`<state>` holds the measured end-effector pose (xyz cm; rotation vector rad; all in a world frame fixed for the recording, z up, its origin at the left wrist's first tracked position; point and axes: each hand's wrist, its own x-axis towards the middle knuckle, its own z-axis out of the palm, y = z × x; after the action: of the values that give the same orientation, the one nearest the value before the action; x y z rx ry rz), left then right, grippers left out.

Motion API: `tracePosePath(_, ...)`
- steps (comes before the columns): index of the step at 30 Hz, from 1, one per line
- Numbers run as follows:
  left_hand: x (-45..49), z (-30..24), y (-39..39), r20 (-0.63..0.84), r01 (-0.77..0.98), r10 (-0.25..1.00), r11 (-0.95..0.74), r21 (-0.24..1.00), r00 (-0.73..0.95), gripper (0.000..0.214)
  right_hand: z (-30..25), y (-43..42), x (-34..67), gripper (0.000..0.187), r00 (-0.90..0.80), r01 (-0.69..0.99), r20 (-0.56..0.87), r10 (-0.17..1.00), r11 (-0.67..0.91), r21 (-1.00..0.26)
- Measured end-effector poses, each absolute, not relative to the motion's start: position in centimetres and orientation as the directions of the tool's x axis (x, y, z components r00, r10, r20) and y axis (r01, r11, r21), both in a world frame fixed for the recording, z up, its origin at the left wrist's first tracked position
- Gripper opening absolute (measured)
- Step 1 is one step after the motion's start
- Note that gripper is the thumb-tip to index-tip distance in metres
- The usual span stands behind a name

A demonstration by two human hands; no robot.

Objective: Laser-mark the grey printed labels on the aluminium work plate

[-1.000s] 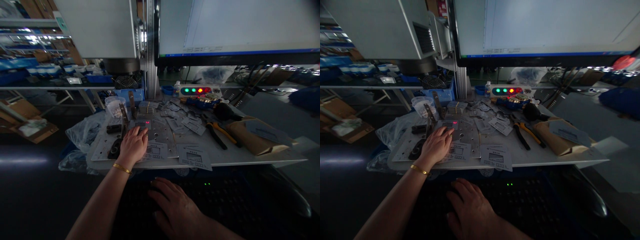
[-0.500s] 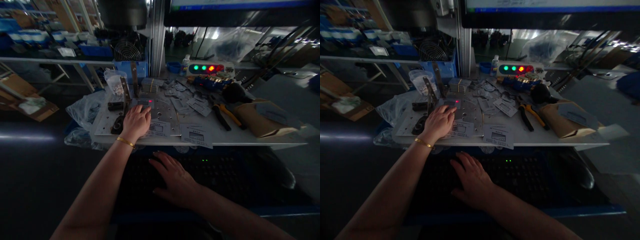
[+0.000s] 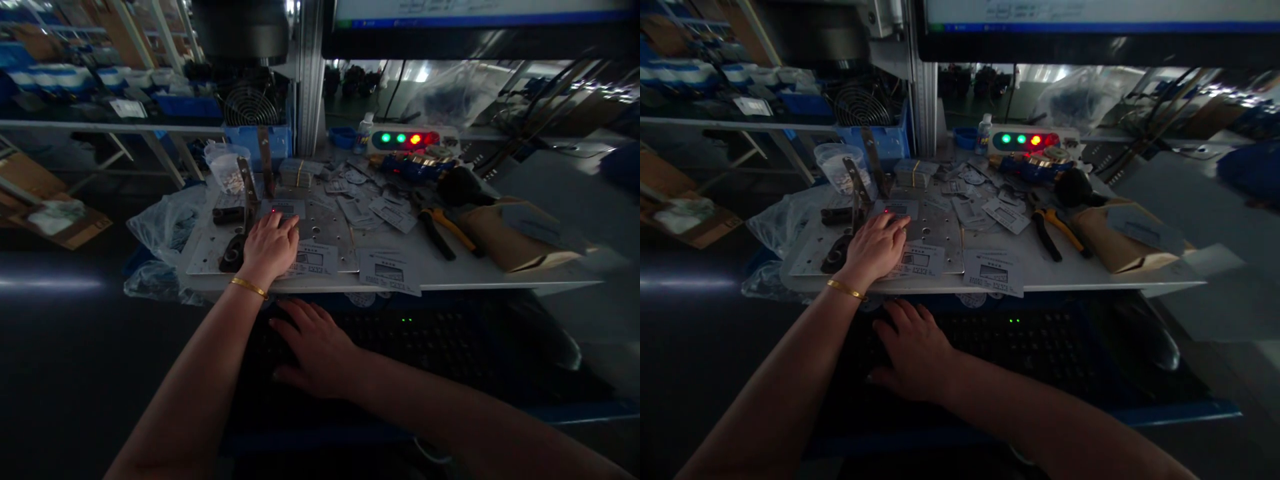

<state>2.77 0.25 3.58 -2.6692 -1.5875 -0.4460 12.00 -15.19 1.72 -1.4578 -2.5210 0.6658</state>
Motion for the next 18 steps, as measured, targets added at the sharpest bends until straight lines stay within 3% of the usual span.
tracePosePath(4,2.8,3.9,0.4,0.245,0.861,0.854,-0.496,0.113,0.459,0.046,2.2,-14.0,11.4,0.046,-0.532,0.777,0.005,0.847,0.490,-0.396)
tracePosePath(7,2.8,4.0,0.5,0.255,0.858,0.845,-0.506,0.091,0.471,0.046,3.2,-13.8,12.6,0.038,-0.511,0.752,0.071,0.856,0.486,-0.446)
tracePosePath(12,2.7,4.0,0.7,0.258,0.851,0.837,-0.517,0.090,0.482,0.047,4.7,-14.0,18.3,0.018,-0.337,0.727,0.371,0.865,0.490,-0.481)
tracePosePath(15,2.7,4.1,0.8,0.231,0.862,0.855,-0.496,0.103,0.464,0.046,4.8,-14.3,23.0,0.016,-0.216,0.798,0.468,0.857,0.431,-0.421)
tracePosePath(18,2.8,4.2,0.9,0.224,0.866,0.860,-0.489,0.105,0.459,0.047,4.5,-14.7,26.7,0.031,-0.162,0.902,0.387,0.908,0.295,-0.315)
